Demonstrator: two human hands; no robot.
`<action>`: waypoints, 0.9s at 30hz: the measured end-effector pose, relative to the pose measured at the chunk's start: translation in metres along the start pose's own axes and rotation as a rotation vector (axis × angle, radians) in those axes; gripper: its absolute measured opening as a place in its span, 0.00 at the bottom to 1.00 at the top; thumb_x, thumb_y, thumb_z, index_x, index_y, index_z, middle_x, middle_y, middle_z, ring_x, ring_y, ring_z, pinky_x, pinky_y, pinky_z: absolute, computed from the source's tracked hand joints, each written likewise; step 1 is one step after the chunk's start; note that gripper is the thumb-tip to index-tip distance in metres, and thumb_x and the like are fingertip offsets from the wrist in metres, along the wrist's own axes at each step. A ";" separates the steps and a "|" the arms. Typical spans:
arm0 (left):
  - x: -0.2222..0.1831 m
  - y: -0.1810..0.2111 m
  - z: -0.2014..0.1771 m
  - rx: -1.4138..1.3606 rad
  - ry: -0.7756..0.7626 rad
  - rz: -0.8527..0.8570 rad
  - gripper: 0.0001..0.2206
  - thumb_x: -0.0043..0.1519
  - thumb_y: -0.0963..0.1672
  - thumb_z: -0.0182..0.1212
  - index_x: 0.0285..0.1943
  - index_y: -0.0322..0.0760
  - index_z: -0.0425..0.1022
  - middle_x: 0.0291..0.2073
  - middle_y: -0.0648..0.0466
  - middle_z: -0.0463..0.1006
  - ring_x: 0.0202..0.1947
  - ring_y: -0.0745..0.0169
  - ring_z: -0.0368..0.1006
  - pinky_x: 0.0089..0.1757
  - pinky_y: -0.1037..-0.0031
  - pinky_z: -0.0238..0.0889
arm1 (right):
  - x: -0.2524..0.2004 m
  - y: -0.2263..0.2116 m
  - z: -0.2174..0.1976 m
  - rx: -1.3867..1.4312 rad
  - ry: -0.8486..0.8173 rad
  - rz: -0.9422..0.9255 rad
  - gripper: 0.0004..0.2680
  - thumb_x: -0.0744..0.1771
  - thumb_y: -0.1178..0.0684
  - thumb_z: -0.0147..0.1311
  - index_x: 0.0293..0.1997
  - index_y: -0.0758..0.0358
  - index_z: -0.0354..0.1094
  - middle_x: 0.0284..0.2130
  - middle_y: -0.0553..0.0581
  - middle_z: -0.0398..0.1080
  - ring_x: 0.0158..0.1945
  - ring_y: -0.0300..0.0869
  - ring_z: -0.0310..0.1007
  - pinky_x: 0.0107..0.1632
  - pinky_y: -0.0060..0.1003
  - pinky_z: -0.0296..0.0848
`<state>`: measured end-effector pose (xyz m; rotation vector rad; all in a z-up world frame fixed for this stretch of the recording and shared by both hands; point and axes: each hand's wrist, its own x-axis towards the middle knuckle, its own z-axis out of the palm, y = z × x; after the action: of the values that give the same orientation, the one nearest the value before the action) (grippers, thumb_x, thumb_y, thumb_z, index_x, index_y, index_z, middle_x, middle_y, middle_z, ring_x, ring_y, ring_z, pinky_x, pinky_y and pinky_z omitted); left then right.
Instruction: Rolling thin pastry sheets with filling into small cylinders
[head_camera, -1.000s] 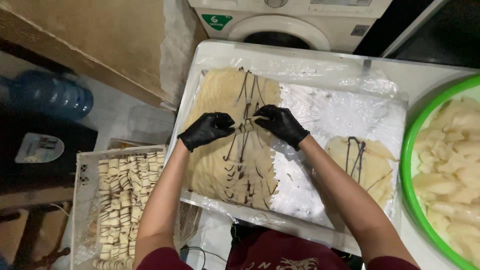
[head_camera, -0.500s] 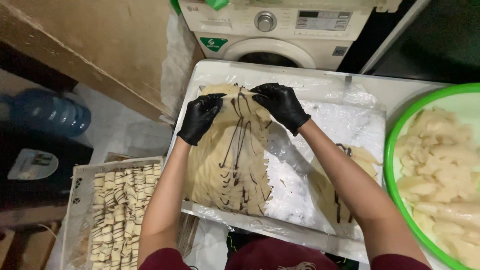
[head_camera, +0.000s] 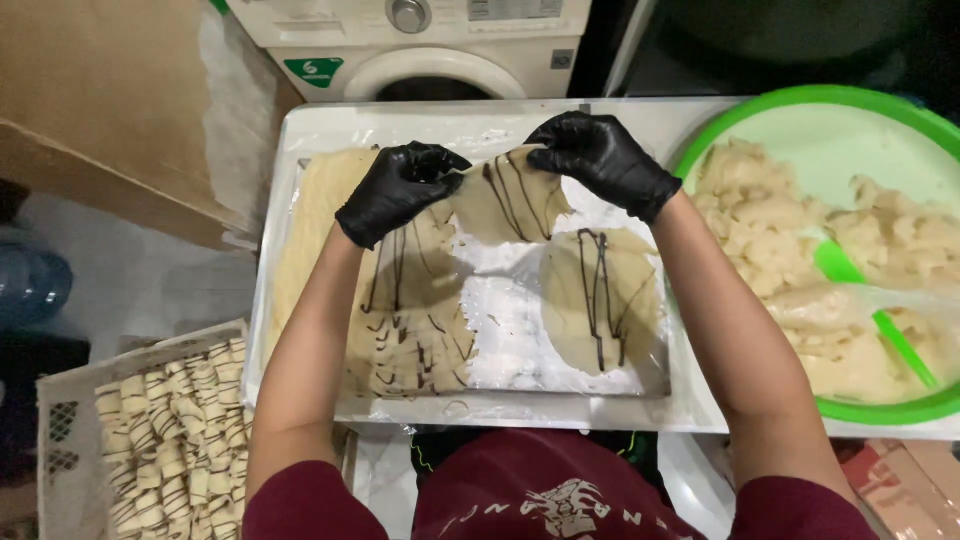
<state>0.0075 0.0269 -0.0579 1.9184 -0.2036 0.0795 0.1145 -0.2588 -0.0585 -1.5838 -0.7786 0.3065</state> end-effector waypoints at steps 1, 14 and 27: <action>0.005 0.006 0.008 -0.013 -0.014 -0.002 0.10 0.59 0.40 0.72 0.49 0.42 0.84 0.37 0.52 0.84 0.40 0.69 0.76 0.49 0.71 0.70 | -0.008 -0.011 -0.009 -0.006 0.011 0.015 0.09 0.65 0.62 0.68 0.48 0.66 0.75 0.40 0.55 0.77 0.48 0.37 0.75 0.58 0.36 0.72; 0.043 0.032 0.108 -0.531 -0.131 0.151 0.05 0.63 0.39 0.69 0.43 0.29 0.80 0.31 0.46 0.82 0.33 0.57 0.81 0.41 0.71 0.79 | -0.090 -0.019 -0.085 -0.156 0.194 0.035 0.08 0.70 0.57 0.63 0.53 0.62 0.69 0.49 0.50 0.71 0.54 0.36 0.70 0.60 0.32 0.73; 0.052 -0.017 0.177 -0.417 -0.227 0.192 0.29 0.70 0.51 0.64 0.79 0.52 0.56 0.76 0.53 0.62 0.76 0.51 0.58 0.65 0.61 0.63 | -0.116 -0.024 -0.091 -0.187 0.160 0.123 0.08 0.68 0.60 0.65 0.52 0.63 0.72 0.47 0.51 0.73 0.52 0.35 0.72 0.56 0.29 0.74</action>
<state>0.0535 -0.1385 -0.1272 1.4857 -0.5169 -0.0508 0.0778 -0.4030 -0.0466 -1.8121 -0.6010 0.1964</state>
